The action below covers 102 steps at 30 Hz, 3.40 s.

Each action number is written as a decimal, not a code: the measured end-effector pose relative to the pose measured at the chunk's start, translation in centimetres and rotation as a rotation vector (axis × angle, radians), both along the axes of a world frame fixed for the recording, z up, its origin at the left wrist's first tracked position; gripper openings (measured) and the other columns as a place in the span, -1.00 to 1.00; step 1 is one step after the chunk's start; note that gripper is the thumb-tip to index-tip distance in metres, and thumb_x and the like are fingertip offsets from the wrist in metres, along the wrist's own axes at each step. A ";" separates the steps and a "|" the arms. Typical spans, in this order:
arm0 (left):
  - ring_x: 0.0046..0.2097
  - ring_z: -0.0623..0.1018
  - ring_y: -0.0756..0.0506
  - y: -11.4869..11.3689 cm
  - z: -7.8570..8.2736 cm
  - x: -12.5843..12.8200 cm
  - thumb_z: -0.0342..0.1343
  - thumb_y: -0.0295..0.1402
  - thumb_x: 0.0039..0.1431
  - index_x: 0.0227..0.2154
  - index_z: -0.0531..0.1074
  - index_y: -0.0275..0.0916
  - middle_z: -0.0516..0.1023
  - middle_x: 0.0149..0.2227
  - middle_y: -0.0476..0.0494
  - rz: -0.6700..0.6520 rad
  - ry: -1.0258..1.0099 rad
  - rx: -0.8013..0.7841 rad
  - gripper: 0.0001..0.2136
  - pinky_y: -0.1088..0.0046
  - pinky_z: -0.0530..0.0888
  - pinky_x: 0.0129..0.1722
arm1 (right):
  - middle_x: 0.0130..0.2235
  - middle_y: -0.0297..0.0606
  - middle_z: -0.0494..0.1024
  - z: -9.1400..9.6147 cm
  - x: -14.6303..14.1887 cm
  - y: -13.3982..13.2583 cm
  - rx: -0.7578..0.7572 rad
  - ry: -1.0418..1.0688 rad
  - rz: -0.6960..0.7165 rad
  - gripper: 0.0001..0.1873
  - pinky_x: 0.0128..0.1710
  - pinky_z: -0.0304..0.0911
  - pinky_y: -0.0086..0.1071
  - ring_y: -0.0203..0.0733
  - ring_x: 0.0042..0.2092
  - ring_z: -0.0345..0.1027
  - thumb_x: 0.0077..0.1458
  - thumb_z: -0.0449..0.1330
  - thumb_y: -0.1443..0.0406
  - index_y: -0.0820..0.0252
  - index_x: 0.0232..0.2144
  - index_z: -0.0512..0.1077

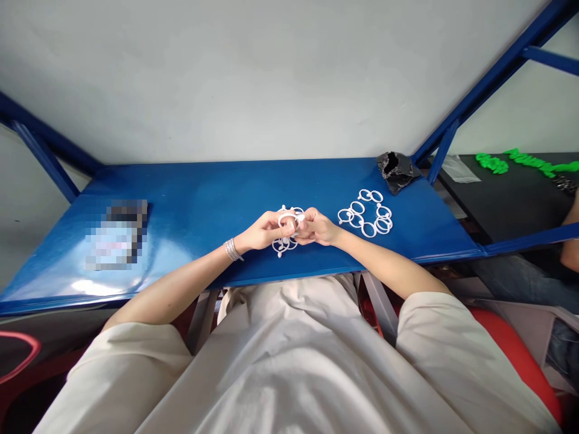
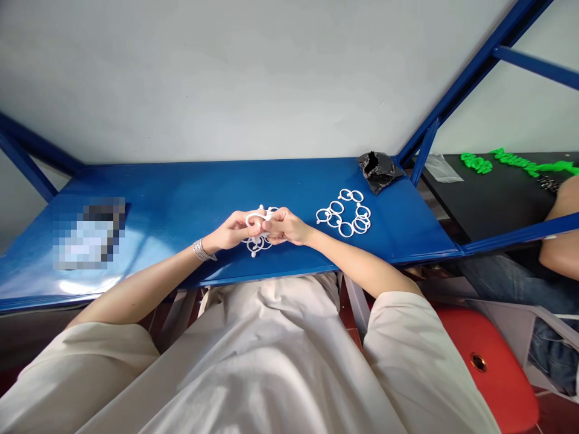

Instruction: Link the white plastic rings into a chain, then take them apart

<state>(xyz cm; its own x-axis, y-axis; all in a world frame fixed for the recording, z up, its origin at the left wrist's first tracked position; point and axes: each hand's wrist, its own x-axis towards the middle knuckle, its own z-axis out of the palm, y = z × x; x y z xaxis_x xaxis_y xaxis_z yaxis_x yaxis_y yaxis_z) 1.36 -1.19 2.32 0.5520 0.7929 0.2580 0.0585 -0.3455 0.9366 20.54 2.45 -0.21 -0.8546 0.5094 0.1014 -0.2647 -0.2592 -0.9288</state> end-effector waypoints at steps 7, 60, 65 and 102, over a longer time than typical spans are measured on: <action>-0.39 0.47 -0.08 0.6 -1.3 -0.8 0.29 0.14 0.22 -0.47 0.60 -0.21 0.53 -0.42 -0.14 0.233 -0.092 0.027 -0.53 0.33 0.45 -0.35 | -0.51 -0.37 0.44 1.4 1.4 1.4 0.197 -0.054 -0.181 -0.47 -0.51 0.28 -0.45 -0.36 -0.52 0.32 0.11 0.47 -0.09 0.25 -0.47 0.47; -0.10 0.65 -0.15 -0.2 -2.0 -0.5 0.29 -0.10 0.32 0.05 0.51 -0.26 0.67 -0.05 -0.29 0.425 0.045 0.367 -0.61 0.27 0.59 -0.01 | -0.41 -0.22 0.67 2.3 1.9 1.6 0.274 -0.106 -0.278 -0.56 -0.52 0.46 -0.43 -0.24 -0.48 0.56 0.13 0.48 0.00 0.29 -0.29 0.61; -0.04 0.69 -0.20 -0.3 -2.3 -0.7 0.40 -0.08 0.20 0.28 0.41 -0.25 0.68 -0.02 -0.28 0.453 0.112 0.485 -0.34 0.23 0.62 0.07 | -0.47 -0.28 0.64 1.3 1.6 1.5 0.360 -0.155 -0.270 -0.61 -0.51 0.40 -0.46 -0.29 -0.50 0.48 0.10 0.50 0.05 0.27 -0.23 0.70; -0.30 0.55 -0.08 -1.0 -1.7 -0.6 0.26 -0.21 0.31 -0.05 0.50 -0.24 0.55 -0.30 -0.10 0.430 0.337 0.638 -0.74 0.37 0.55 -0.25 | -0.35 -0.27 0.62 1.5 1.7 2.9 0.535 -0.233 -0.476 -0.55 -0.47 0.35 -0.36 -0.22 -0.42 0.47 0.13 0.41 -0.05 0.18 -0.17 0.51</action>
